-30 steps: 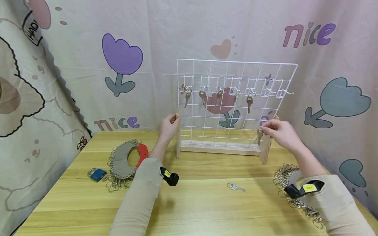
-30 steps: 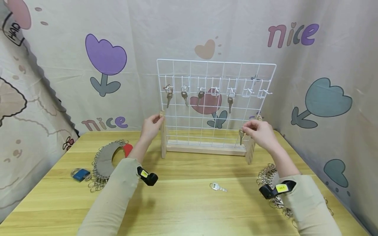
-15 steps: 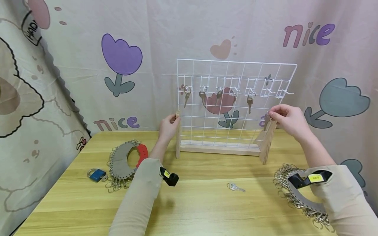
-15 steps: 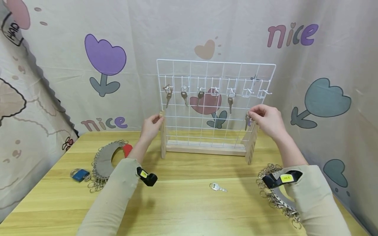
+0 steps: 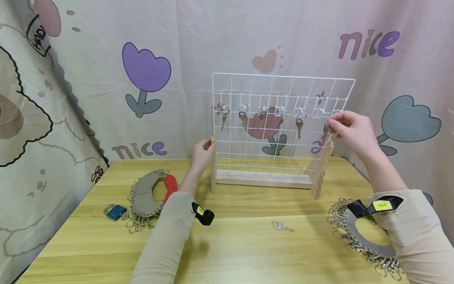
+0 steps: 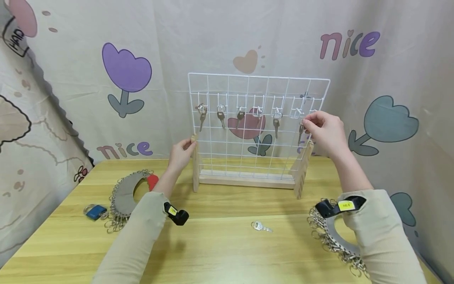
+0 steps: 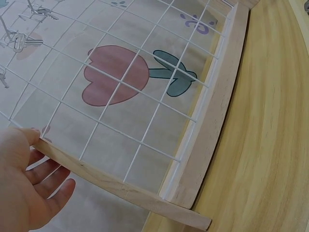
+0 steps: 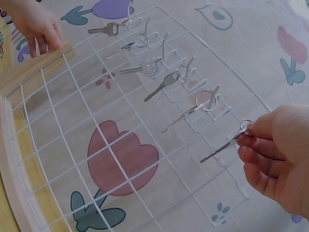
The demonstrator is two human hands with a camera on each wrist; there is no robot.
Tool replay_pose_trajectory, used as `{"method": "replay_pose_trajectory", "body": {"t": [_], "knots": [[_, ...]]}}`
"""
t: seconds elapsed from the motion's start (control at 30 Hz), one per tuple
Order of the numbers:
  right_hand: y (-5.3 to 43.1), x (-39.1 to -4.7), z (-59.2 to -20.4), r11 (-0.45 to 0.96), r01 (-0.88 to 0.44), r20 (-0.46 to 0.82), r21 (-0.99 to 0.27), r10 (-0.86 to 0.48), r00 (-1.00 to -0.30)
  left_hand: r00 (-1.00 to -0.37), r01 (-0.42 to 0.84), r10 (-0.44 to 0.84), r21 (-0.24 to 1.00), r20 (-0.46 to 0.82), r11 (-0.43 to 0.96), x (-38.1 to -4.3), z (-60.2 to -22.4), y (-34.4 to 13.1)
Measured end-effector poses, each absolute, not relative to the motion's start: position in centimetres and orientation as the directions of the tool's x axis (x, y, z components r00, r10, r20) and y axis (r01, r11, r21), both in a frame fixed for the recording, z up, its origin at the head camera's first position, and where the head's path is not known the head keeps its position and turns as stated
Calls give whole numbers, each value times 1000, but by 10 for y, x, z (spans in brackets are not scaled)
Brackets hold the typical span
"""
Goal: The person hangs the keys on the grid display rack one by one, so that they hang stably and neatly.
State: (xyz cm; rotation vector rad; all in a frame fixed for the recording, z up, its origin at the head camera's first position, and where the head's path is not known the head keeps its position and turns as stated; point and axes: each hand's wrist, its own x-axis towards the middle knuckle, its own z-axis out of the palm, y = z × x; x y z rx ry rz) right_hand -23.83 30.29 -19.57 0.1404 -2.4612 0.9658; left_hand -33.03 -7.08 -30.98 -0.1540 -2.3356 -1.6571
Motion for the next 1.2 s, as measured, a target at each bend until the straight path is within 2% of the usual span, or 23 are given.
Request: {"method": "replay_pose_trajectory", "body": {"t": [0.43, 1.2], "knots": [[296, -243, -191, 737, -232, 498, -635, 161, -852, -955, 251, -68, 905, 290, 343, -331, -314, -72], [296, -252, -209, 740, -219, 483, -636, 160, -861, -948, 266, -74, 900, 308, 346, -331, -313, -70]]}}
